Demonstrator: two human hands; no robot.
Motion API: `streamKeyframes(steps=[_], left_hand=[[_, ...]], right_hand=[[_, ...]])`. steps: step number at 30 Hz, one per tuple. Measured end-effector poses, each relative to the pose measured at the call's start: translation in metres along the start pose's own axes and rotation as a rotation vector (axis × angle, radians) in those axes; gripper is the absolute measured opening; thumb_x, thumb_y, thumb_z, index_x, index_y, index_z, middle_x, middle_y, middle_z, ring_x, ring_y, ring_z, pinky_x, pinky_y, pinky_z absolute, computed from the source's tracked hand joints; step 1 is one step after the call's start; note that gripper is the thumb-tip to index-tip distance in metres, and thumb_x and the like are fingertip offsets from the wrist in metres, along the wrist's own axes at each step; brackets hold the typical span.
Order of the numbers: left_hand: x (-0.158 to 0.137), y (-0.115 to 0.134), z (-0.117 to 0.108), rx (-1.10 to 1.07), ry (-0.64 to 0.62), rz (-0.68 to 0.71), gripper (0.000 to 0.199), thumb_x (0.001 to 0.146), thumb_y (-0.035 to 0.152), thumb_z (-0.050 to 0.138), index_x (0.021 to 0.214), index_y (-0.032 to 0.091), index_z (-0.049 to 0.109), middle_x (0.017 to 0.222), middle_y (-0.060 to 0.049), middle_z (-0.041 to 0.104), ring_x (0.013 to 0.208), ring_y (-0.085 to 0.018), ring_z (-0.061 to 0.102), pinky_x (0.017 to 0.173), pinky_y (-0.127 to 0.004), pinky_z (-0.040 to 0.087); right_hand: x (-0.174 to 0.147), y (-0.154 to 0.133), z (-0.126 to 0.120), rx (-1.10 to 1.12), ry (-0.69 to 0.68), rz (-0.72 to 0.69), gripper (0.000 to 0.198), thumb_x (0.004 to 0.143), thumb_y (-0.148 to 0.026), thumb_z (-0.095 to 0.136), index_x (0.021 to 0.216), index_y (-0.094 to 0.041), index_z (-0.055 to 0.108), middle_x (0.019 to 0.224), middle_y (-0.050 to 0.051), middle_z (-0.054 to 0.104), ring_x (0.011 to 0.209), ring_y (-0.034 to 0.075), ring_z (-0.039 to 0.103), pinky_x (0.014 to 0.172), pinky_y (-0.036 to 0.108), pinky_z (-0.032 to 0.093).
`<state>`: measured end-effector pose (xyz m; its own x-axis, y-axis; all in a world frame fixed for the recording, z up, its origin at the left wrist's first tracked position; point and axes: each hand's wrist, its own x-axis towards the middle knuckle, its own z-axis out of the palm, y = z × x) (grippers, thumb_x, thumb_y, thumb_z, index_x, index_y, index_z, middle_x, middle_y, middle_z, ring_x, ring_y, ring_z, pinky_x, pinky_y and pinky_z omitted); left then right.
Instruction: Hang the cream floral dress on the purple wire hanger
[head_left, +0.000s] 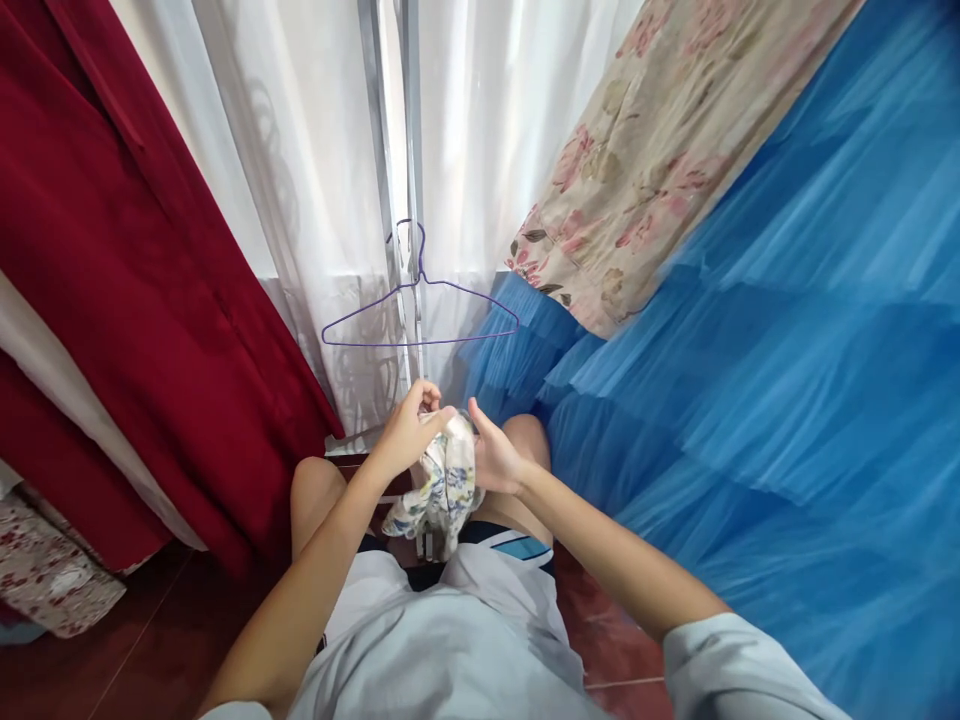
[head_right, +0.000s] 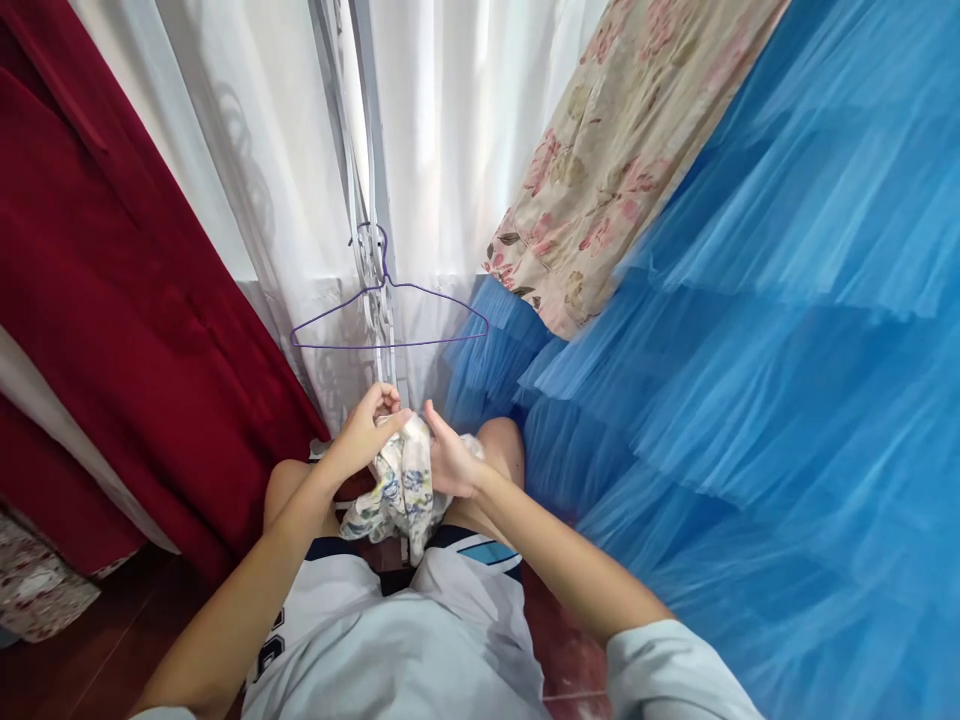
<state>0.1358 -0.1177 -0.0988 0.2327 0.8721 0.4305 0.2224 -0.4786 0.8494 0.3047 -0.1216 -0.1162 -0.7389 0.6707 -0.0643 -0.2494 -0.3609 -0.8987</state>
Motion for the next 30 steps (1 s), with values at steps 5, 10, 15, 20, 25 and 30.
streamKeyframes(steps=[5,10,15,20,25,30], left_hand=[[-0.032,-0.039,-0.03,-0.394,-0.387,-0.305,0.044,0.088,0.057,0.058,0.103,0.016,0.065,0.092,-0.007,0.065,0.088,-0.02,0.06,0.081,-0.031,0.047],[-0.064,-0.05,-0.059,-0.324,-0.397,-0.353,0.038,0.079,0.04,0.073,0.105,0.014,0.066,0.098,-0.008,0.067,0.09,-0.022,0.063,0.083,-0.032,0.049],[-0.075,-0.052,-0.061,0.099,-0.254,-0.184,0.034,0.08,0.021,0.059,0.114,0.021,0.063,0.108,-0.008,0.067,0.097,-0.023,0.06,0.093,-0.037,0.046],[-0.081,-0.065,-0.087,0.418,-0.016,-0.118,0.022,0.078,0.014,0.042,0.089,0.022,0.06,0.082,-0.002,0.062,0.077,-0.02,0.058,0.076,-0.033,0.046],[-0.067,-0.077,-0.149,0.79,0.142,-0.049,0.02,0.074,0.012,0.042,0.063,0.022,0.056,0.07,-0.005,0.063,0.079,-0.024,0.058,0.08,-0.038,0.043],[-0.004,-0.074,-0.209,1.029,0.26,-0.083,0.034,0.07,0.012,0.047,0.085,0.023,0.075,0.102,-0.007,0.075,0.107,-0.03,0.059,0.101,-0.048,0.036]], right_hand=[[-0.011,-0.011,-0.005,-0.104,-0.019,-0.029,0.05,0.065,-0.041,0.082,0.106,-0.014,0.07,0.095,0.011,0.075,0.091,0.026,0.07,0.087,0.038,0.051],[-0.015,-0.047,-0.009,-0.449,0.186,-0.064,0.02,0.058,-0.017,0.079,0.075,-0.011,0.072,0.067,0.003,0.07,0.059,0.017,0.063,0.059,0.026,0.049],[-0.006,-0.094,0.016,-0.636,0.285,-0.361,0.012,0.068,-0.022,0.069,0.074,-0.012,0.072,0.063,0.001,0.065,0.054,0.013,0.056,0.052,0.024,0.041],[0.017,-0.119,-0.006,-0.889,0.635,-0.658,0.027,0.072,-0.023,0.064,0.094,-0.012,0.076,0.076,0.004,0.07,0.065,0.017,0.06,0.061,0.027,0.045],[0.054,-0.106,-0.055,-1.161,0.657,-0.53,0.052,0.074,-0.021,0.065,0.126,-0.016,0.066,0.112,0.009,0.071,0.099,0.025,0.064,0.088,0.034,0.047],[0.08,-0.076,-0.064,-1.323,0.557,-0.392,0.047,0.084,-0.024,0.058,0.131,-0.015,0.057,0.104,0.011,0.072,0.089,0.023,0.064,0.079,0.031,0.046]])
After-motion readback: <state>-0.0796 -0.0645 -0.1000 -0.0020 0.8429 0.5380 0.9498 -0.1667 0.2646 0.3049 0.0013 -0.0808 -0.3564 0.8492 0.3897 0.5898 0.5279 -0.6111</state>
